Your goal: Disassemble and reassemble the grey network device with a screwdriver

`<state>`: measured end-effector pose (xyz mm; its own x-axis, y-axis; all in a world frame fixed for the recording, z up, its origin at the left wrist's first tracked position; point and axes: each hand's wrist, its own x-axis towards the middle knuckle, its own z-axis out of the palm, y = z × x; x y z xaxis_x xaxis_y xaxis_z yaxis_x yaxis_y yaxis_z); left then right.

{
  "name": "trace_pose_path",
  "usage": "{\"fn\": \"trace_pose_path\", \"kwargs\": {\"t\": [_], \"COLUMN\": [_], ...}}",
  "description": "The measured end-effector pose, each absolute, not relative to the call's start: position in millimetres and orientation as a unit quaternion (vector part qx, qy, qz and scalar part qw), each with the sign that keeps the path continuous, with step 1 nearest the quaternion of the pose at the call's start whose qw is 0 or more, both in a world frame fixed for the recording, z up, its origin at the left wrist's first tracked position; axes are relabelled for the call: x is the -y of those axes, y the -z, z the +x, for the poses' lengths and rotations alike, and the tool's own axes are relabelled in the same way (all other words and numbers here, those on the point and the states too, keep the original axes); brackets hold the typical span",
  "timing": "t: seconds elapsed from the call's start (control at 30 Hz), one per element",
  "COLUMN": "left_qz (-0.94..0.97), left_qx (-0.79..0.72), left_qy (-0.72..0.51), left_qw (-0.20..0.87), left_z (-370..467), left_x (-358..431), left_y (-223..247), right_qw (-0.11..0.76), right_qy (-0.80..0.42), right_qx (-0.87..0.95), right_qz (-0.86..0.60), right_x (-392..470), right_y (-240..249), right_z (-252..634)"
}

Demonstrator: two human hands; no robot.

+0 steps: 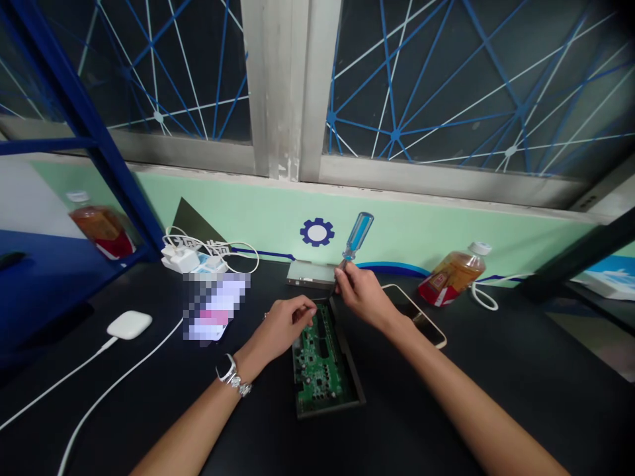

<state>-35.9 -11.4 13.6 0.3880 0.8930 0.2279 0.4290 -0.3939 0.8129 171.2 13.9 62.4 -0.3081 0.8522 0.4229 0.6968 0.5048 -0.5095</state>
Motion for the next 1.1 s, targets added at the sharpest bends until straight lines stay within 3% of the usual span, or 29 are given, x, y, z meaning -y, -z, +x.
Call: {"fn": "trace_pose_path", "kwargs": {"t": [0.97, 1.1], "left_qz": [0.771, 0.778], "left_qx": [-0.405, -0.373], "left_qy": [-0.398, -0.389], "left_qw": [0.288, 0.323], "left_z": [-25.1, -10.5], "left_x": [-6.8, -28.8], "left_y": [-15.1, -17.1], "right_qw": [0.314, 0.307], "right_qy": [-0.119, -0.142], "right_qx": [0.831, 0.831], "right_qz": [-0.444, -0.442], "right_x": [-19.2, -26.4], "right_y": [-65.2, -69.1], "right_z": [165.5, 164.8]}}
